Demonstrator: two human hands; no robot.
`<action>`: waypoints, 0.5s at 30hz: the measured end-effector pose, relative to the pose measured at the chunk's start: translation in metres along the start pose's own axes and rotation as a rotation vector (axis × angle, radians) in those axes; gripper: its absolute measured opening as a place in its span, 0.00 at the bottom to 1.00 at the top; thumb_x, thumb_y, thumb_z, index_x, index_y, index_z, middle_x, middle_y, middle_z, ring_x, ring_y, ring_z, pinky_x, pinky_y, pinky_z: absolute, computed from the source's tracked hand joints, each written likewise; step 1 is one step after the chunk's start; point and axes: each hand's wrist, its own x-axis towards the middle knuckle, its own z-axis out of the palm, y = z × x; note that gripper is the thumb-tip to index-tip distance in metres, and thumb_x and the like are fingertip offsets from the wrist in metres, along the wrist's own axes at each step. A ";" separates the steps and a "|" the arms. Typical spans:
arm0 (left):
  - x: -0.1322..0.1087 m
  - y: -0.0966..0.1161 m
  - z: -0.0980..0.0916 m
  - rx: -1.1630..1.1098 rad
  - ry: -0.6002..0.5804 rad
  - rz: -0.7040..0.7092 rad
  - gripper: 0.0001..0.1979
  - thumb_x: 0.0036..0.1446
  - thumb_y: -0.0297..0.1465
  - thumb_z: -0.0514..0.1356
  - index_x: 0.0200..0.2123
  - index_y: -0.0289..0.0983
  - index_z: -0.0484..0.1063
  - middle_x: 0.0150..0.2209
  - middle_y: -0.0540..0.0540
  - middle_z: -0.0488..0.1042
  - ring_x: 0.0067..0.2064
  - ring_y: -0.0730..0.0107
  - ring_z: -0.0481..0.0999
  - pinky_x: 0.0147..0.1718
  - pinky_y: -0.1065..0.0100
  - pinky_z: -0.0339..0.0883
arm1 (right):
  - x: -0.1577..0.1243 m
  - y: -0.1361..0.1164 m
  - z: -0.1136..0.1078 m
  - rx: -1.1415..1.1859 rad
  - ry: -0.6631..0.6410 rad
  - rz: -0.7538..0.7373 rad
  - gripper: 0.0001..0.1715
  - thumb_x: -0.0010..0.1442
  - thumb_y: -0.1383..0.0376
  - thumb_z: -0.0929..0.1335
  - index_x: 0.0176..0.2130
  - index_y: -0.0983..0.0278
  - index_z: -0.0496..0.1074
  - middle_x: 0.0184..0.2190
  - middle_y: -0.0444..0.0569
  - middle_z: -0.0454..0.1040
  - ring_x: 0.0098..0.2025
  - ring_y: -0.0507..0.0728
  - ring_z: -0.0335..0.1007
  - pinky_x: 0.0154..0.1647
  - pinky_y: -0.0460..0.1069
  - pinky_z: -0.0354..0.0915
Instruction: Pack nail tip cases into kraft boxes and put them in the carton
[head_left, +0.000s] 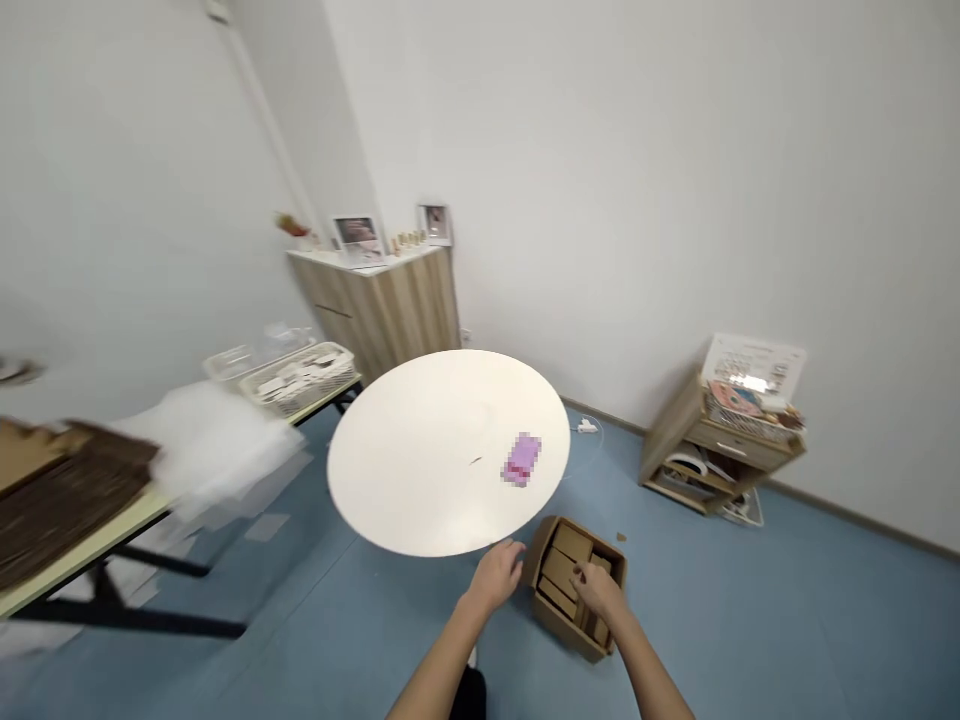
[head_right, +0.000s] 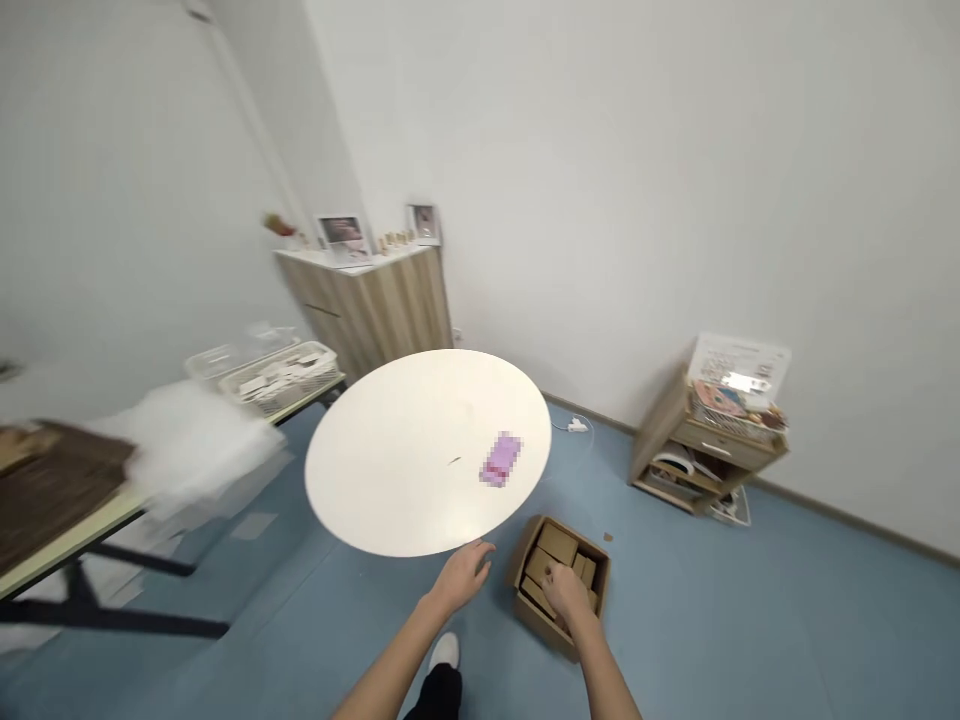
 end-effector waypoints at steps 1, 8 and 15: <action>-0.017 -0.015 -0.014 -0.012 0.028 -0.053 0.17 0.60 0.26 0.51 0.51 0.42 0.68 0.50 0.44 0.73 0.52 0.64 0.72 0.53 0.64 0.64 | 0.001 -0.013 0.000 0.011 -0.025 -0.065 0.13 0.60 0.64 0.63 0.41 0.61 0.76 0.41 0.53 0.79 0.46 0.60 0.75 0.41 0.48 0.64; -0.144 -0.150 -0.089 -0.129 0.227 -0.414 0.17 0.59 0.28 0.52 0.51 0.39 0.70 0.51 0.44 0.74 0.51 0.64 0.73 0.52 0.64 0.66 | 0.034 -0.157 0.016 -0.023 -0.129 -0.367 0.13 0.60 0.62 0.64 0.42 0.62 0.75 0.41 0.52 0.79 0.44 0.59 0.75 0.41 0.48 0.63; -0.239 -0.288 -0.157 -0.204 0.390 -0.585 0.18 0.58 0.30 0.52 0.51 0.40 0.71 0.51 0.46 0.75 0.45 0.66 0.76 0.49 0.64 0.68 | 0.067 -0.383 0.058 -0.081 -0.166 -0.583 0.17 0.62 0.60 0.63 0.47 0.63 0.74 0.44 0.52 0.78 0.45 0.57 0.74 0.43 0.47 0.62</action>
